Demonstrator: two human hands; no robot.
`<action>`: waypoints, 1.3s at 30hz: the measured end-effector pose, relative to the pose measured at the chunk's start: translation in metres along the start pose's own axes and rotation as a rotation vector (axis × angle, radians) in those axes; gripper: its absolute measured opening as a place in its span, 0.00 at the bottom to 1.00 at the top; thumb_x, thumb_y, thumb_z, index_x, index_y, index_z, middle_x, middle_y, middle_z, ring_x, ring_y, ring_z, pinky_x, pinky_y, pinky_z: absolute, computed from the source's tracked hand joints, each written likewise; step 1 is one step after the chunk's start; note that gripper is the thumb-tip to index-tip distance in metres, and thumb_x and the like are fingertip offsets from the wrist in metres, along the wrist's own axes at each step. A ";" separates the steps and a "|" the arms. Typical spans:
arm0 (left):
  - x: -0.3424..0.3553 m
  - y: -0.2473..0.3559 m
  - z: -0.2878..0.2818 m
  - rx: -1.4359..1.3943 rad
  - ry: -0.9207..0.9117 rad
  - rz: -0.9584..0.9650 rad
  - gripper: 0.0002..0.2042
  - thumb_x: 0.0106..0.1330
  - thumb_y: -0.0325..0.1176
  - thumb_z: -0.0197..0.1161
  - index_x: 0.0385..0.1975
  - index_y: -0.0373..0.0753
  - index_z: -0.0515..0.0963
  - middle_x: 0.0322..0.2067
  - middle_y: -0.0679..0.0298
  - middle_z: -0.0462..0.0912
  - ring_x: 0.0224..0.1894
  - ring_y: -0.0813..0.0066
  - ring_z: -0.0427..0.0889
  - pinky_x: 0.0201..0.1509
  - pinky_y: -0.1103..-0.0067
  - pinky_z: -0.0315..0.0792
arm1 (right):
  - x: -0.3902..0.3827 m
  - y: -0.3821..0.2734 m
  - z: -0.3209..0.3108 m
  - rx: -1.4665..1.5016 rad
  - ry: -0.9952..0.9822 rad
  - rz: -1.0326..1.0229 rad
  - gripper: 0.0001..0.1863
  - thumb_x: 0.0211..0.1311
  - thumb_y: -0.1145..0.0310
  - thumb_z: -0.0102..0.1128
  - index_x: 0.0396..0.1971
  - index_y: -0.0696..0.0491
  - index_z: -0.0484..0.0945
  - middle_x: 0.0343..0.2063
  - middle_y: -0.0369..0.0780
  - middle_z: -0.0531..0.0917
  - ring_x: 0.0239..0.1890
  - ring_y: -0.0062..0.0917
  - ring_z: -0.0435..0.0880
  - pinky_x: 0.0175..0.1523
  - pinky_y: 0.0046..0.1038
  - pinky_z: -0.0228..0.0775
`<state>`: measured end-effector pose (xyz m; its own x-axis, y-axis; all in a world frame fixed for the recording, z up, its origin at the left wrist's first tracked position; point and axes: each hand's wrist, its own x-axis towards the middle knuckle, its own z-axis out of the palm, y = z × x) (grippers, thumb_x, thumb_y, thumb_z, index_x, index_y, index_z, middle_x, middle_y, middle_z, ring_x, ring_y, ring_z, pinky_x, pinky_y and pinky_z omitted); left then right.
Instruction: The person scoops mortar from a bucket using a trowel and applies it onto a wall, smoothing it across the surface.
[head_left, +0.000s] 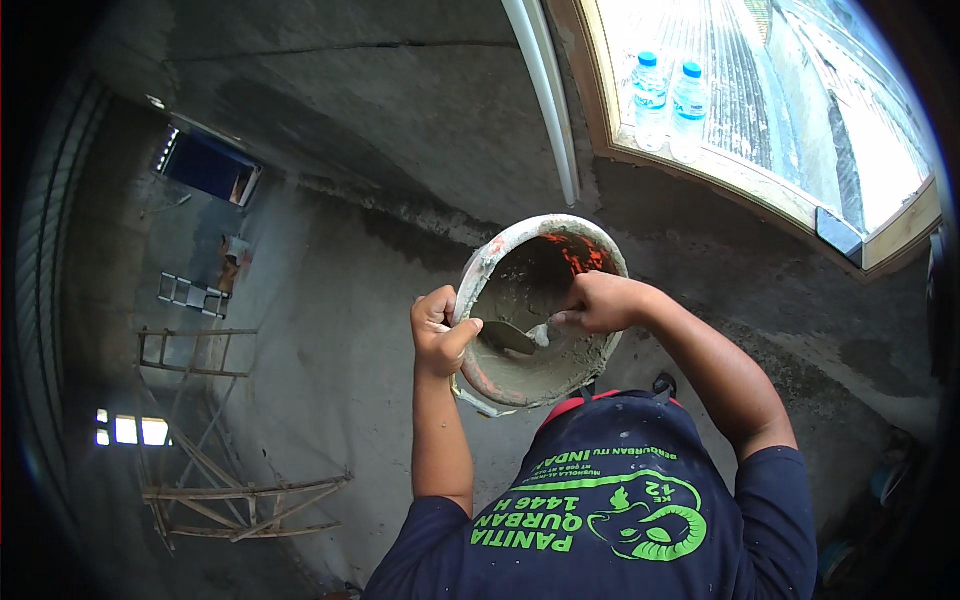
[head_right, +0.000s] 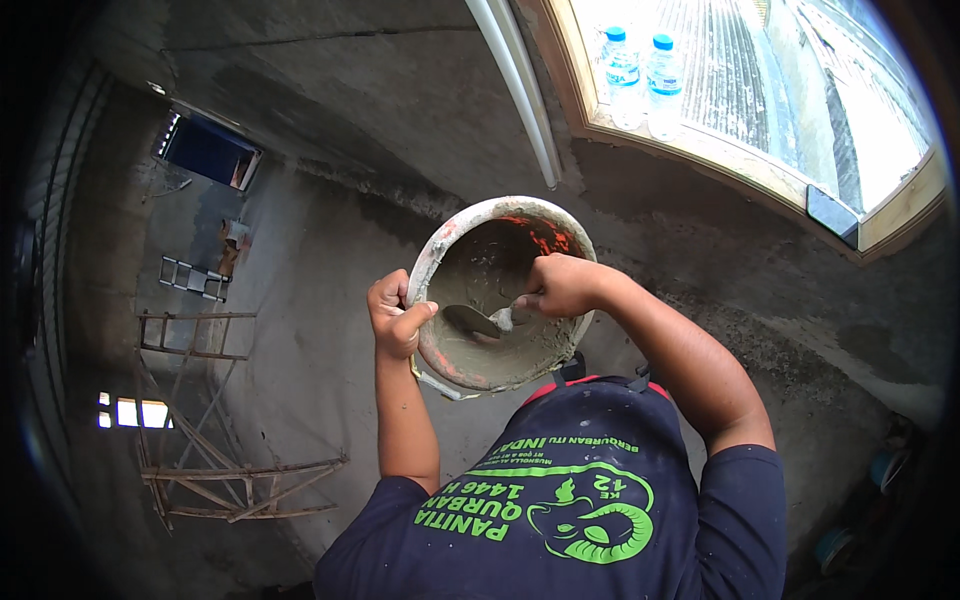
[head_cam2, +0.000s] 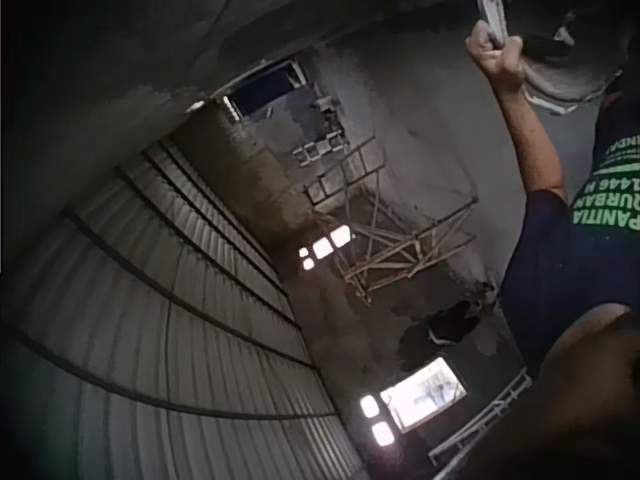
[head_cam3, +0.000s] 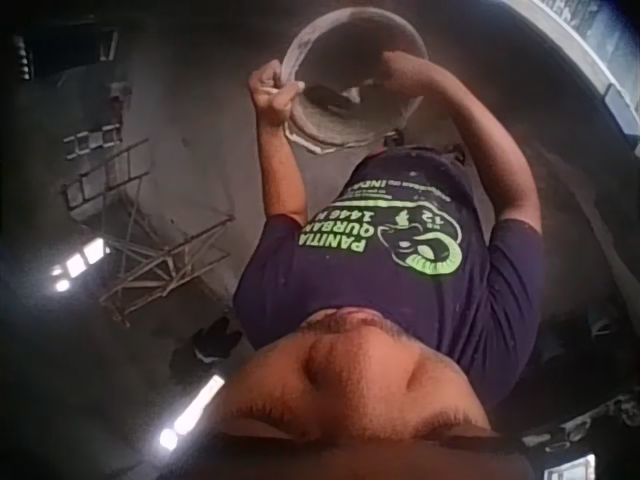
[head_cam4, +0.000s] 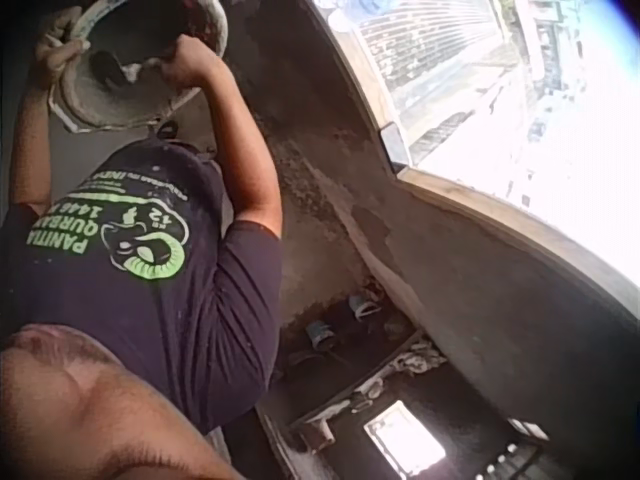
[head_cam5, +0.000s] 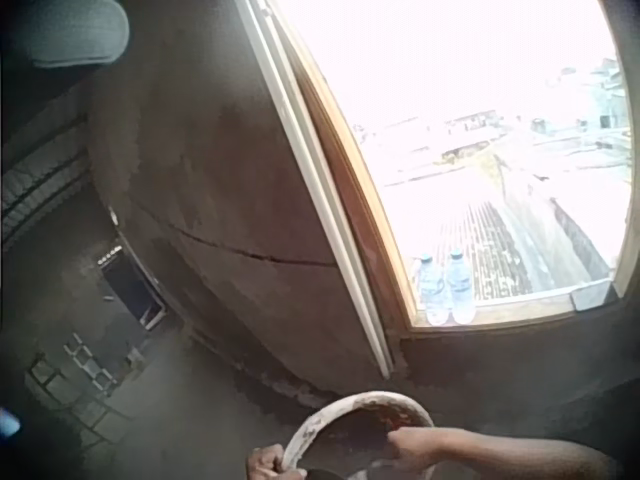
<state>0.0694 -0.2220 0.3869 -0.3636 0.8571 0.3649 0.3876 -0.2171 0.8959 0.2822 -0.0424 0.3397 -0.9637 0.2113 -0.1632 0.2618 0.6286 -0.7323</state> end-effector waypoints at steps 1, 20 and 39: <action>-0.001 -0.005 -0.001 -0.001 0.000 -0.003 0.17 0.41 0.21 0.62 0.15 0.44 0.57 0.16 0.77 0.59 0.20 0.87 0.54 0.25 0.80 0.48 | -0.003 0.004 0.001 0.001 -0.003 0.002 0.16 0.65 0.58 0.62 0.32 0.57 0.87 0.25 0.49 0.86 0.30 0.41 0.87 0.39 0.42 0.78; -0.019 -0.071 -0.016 -0.113 0.213 -0.198 0.15 0.48 0.22 0.63 0.17 0.44 0.60 0.19 0.77 0.64 0.23 0.89 0.58 0.27 0.83 0.53 | -0.076 0.030 0.084 0.770 0.224 0.161 0.22 0.59 0.69 0.73 0.49 0.55 0.73 0.34 0.38 0.83 0.35 0.20 0.81 0.40 0.28 0.75; -0.016 -0.089 -0.024 -0.106 0.064 -0.333 0.16 0.50 0.21 0.61 0.14 0.41 0.57 0.14 0.76 0.62 0.20 0.89 0.57 0.22 0.80 0.51 | -0.070 -0.004 0.158 0.293 0.414 0.525 0.19 0.61 0.59 0.68 0.47 0.54 0.78 0.37 0.49 0.86 0.42 0.48 0.85 0.47 0.41 0.77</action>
<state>0.0207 -0.2280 0.3076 -0.5093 0.8585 0.0603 0.1496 0.0193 0.9886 0.3404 -0.1783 0.2497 -0.6011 0.7319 -0.3209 0.6036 0.1526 -0.7826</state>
